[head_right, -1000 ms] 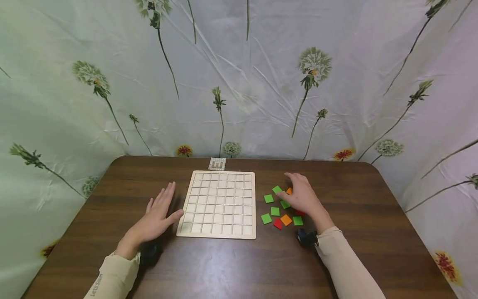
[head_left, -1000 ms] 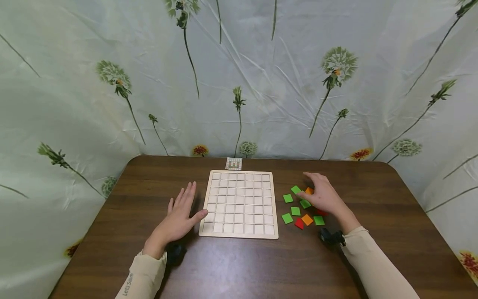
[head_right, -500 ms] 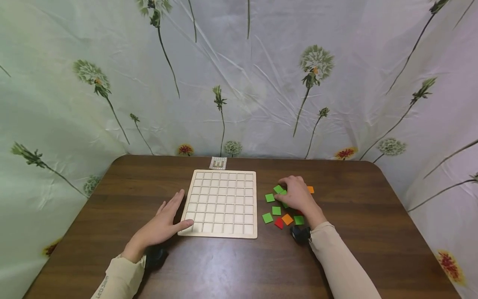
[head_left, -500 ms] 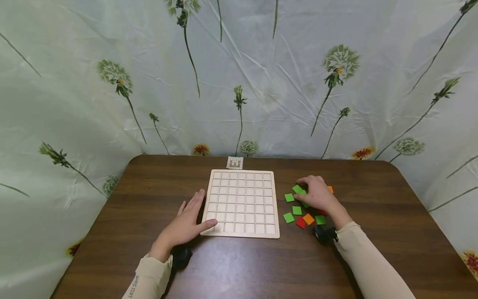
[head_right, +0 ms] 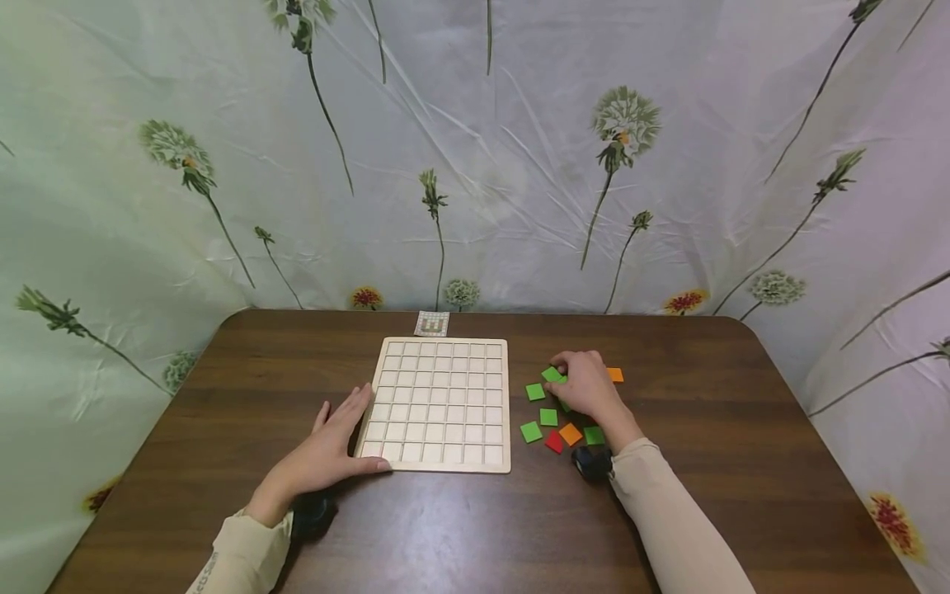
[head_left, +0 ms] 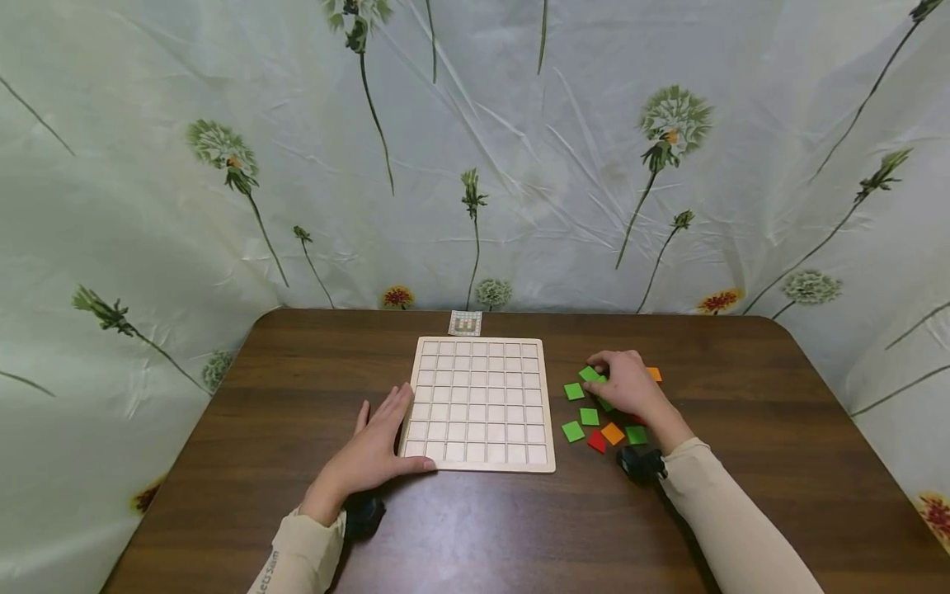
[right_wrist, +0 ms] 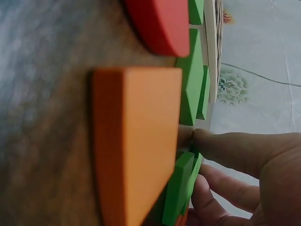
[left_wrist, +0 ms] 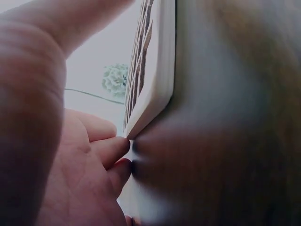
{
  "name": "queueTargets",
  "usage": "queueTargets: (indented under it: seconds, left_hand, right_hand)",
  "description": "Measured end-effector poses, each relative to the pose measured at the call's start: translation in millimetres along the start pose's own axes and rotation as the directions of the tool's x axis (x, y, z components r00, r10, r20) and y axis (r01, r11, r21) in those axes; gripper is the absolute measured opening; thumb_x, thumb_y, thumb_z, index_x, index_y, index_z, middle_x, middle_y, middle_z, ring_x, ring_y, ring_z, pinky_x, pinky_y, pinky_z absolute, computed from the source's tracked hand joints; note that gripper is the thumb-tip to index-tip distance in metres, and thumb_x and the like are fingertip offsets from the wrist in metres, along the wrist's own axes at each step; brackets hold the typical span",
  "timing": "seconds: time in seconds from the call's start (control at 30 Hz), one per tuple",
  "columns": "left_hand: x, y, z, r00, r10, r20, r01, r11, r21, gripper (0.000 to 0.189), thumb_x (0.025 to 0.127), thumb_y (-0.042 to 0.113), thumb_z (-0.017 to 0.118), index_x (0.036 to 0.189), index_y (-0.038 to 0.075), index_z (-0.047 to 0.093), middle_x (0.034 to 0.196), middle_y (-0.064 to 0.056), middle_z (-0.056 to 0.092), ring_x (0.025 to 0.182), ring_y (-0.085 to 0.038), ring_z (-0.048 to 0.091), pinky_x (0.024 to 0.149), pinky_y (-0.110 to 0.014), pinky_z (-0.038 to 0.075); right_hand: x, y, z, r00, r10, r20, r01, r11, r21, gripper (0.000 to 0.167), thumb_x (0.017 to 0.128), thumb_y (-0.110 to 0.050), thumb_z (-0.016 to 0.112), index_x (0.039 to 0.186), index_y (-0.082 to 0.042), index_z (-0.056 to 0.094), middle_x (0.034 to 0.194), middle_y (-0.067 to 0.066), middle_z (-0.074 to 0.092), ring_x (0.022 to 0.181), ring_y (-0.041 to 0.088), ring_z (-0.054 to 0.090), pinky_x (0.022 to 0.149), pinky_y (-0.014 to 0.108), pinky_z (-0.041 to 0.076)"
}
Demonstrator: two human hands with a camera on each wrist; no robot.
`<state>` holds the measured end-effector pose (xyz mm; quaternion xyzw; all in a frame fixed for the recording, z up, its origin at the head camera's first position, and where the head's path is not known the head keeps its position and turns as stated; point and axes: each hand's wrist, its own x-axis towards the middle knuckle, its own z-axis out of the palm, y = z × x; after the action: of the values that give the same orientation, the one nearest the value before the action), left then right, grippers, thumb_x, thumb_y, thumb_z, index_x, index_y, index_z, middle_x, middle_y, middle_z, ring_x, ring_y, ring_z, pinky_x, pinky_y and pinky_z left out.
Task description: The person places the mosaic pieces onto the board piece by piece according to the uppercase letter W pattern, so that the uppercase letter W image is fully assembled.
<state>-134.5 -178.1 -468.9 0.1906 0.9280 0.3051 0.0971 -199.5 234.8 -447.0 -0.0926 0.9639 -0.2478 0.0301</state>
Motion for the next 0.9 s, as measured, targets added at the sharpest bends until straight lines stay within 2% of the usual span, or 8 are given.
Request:
queueTargets:
  seconds: [0.27,0.43,0.67,0.9]
  left_hand:
    - [-1.8,0.9,0.4,1.000,-0.008,0.009,0.008,1.000,0.013,0.120,0.077,0.056,0.082,0.159,-0.003,0.017,0.166,-0.017,0.013,0.154,-0.034,0.009,0.116,-0.064,-0.006]
    - [-2.5,-1.0,1.0,1.000,-0.007,0.008,0.007,1.000,0.015,0.118,0.077,0.056,0.081,0.158,-0.004,0.020,0.166,-0.018,0.014,0.153,-0.035,0.009,0.116,-0.065,-0.005]
    - [-2.7,-1.2,1.2,1.000,-0.007,0.008,0.007,1.000,0.011,0.118,0.076,0.057,0.081,0.158,-0.003,0.021,0.166,-0.017,0.014,0.153,-0.035,0.009,0.116,-0.064,-0.006]
    - [-1.0,-0.3,1.2,1.000,-0.006,0.012,0.006,1.000,-0.001,0.118,0.077,0.056,0.082,0.158,-0.002,0.020,0.166,-0.016,0.013,0.154,-0.035,0.008,0.116,-0.063,-0.007]
  right_hand:
    - [0.7,-2.7,0.9,0.999,0.045,0.005,-0.045,0.999,0.002,0.036,0.089,-0.017,0.075,0.117,0.005,0.070,0.103,0.017,0.071,0.101,0.037,0.059,0.090,0.052,0.048]
    - [0.9,-4.2,0.5,1.000,0.027,0.006,-0.027,1.000,-0.007,0.034,0.089,-0.015,0.074,0.118,0.001,0.071,0.101,0.015,0.070,0.095,0.033,0.061,0.082,0.048,0.051]
    - [0.6,-6.0,1.2,0.999,-0.008,-0.035,0.007,1.000,-0.018,0.032,0.088,-0.013,0.075,0.114,0.005,0.071,0.096,0.014,0.072,0.096,0.036,0.060,0.098,0.055,0.041]
    - [0.3,-9.7,-0.3,0.992,-0.067,-0.107,0.065,0.998,-0.017,0.030,0.090,-0.016,0.072,0.115,0.001,0.074,0.101,0.015,0.072,0.106,0.039,0.056,0.094,0.055,0.044]
